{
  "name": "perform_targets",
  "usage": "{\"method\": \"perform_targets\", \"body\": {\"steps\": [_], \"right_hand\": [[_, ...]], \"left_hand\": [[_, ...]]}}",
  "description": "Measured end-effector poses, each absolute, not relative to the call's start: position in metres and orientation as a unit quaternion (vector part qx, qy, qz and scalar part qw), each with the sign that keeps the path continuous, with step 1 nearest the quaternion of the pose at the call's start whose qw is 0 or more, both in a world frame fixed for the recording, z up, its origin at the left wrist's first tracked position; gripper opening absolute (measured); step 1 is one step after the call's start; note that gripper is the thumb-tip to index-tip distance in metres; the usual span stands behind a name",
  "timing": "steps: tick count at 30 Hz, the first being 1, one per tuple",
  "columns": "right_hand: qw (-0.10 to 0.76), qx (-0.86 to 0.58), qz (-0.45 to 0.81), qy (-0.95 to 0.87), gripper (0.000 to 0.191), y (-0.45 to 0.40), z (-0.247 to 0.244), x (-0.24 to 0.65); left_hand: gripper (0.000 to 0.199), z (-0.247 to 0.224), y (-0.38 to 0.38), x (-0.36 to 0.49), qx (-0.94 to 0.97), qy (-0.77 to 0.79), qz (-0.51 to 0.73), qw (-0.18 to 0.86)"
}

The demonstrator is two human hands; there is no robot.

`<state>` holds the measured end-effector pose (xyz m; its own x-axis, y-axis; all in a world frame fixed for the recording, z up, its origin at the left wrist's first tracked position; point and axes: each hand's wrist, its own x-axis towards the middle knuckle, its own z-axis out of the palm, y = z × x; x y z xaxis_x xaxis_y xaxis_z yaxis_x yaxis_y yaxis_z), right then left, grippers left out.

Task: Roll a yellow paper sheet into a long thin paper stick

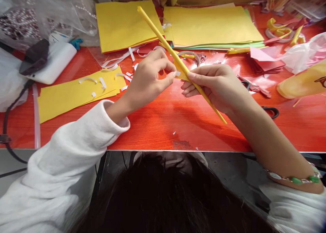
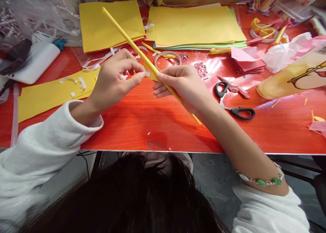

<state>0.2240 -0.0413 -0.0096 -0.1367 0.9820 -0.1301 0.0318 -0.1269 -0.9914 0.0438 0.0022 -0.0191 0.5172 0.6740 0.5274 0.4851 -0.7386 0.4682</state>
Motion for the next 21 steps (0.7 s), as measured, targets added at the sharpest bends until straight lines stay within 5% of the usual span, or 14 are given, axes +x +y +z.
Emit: {"method": "perform_targets", "body": {"steps": [9,13,16,21], "right_hand": [[0.423,-0.512,0.548,-0.508,0.013,-0.039,-0.013,0.226],[0.419,-0.512,0.547,-0.513,0.014,-0.039,-0.013,0.227],[0.415,-0.511,0.544,-0.52,0.014,-0.039,-0.012,0.227],[0.396,-0.502,0.55,-0.537,0.016,-0.04,-0.01,0.226]], "left_hand": [[0.012,-0.008,0.038,0.012,0.845,0.427,0.307,0.095],[0.032,-0.029,0.055,-0.004,0.905,0.372,0.185,-0.088],[0.018,-0.031,0.051,-0.004,0.876,0.412,0.15,-0.201],[0.033,-0.006,0.03,0.005,0.838,0.448,0.251,-0.186]]}}
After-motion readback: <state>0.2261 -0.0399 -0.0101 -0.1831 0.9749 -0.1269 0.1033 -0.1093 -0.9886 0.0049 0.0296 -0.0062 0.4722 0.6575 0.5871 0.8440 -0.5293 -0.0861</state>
